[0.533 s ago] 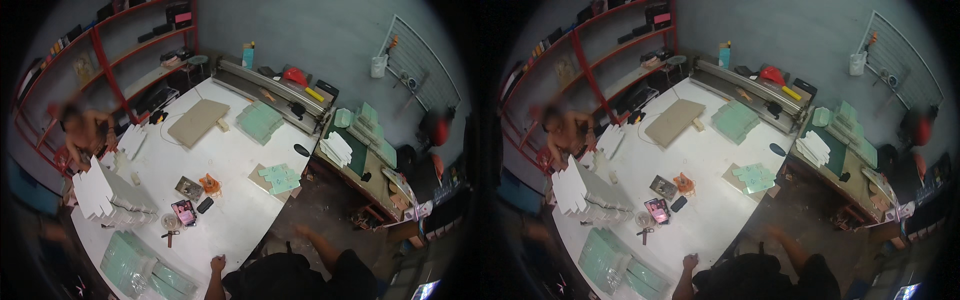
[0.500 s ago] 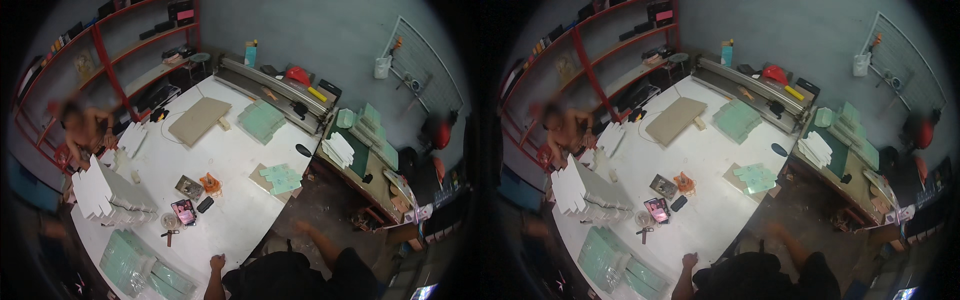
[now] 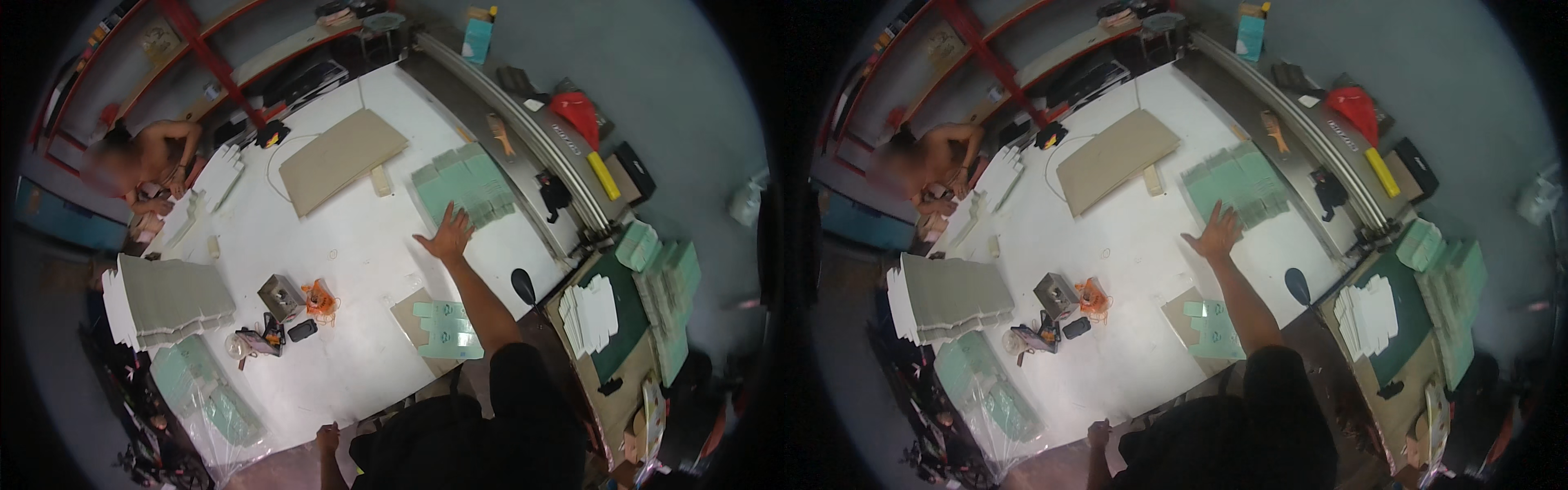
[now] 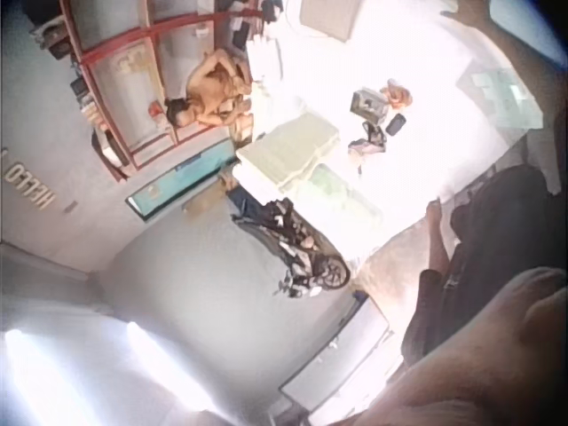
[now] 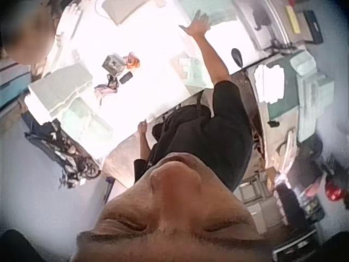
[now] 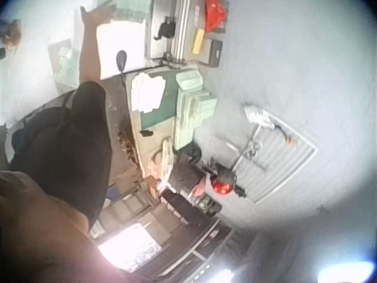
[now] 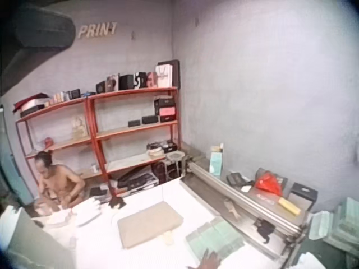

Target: The person repeatedly picks up stacks of light green paper, places them into a clear plastic bag on a white table, and smooths the bag to secure the contents. The person also moves a green stool and handles additional paper stacks from a nearby surface.

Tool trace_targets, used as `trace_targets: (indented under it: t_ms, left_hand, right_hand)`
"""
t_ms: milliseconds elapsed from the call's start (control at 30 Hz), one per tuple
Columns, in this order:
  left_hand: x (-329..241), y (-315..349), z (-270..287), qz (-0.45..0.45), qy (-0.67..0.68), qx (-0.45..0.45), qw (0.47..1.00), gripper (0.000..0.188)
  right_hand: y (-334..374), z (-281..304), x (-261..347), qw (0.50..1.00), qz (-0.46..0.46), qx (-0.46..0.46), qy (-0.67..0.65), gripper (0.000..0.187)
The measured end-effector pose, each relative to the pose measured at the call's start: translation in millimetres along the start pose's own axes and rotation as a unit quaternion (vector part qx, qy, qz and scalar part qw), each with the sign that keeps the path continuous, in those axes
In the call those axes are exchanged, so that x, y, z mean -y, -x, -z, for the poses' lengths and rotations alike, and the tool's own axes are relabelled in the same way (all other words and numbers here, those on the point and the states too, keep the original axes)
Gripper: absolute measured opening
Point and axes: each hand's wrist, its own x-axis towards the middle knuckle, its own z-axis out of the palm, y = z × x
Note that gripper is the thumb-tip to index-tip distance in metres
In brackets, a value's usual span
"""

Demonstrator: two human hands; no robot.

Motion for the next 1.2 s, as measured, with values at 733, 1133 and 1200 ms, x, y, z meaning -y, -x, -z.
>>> trace_targets:
  t_ms: [733, 1133, 1200]
  left_hand:
    - [-153.2, 109.5, -75.1, 0.073, 0.108, -0.048, 0.990, 0.040]
    - [-188.8, 92.8, -88.4, 0.090, 0.022, 0.024, 0.995, 0.047]
    - [-188.5, 91.4, -88.4, 0.095, 0.036, 0.024, 0.995, 0.047]
  right_hand:
    - [-95.5, -16.9, -61.6, 0.995, 0.031, 0.086, 0.035, 0.141]
    - [-120.4, 22.7, -80.4, 0.984, 0.000, 0.175, 0.029, 0.158]
    - [-123.4, 20.9, -77.7, 0.986, -0.017, 0.162, 0.031, 0.158]
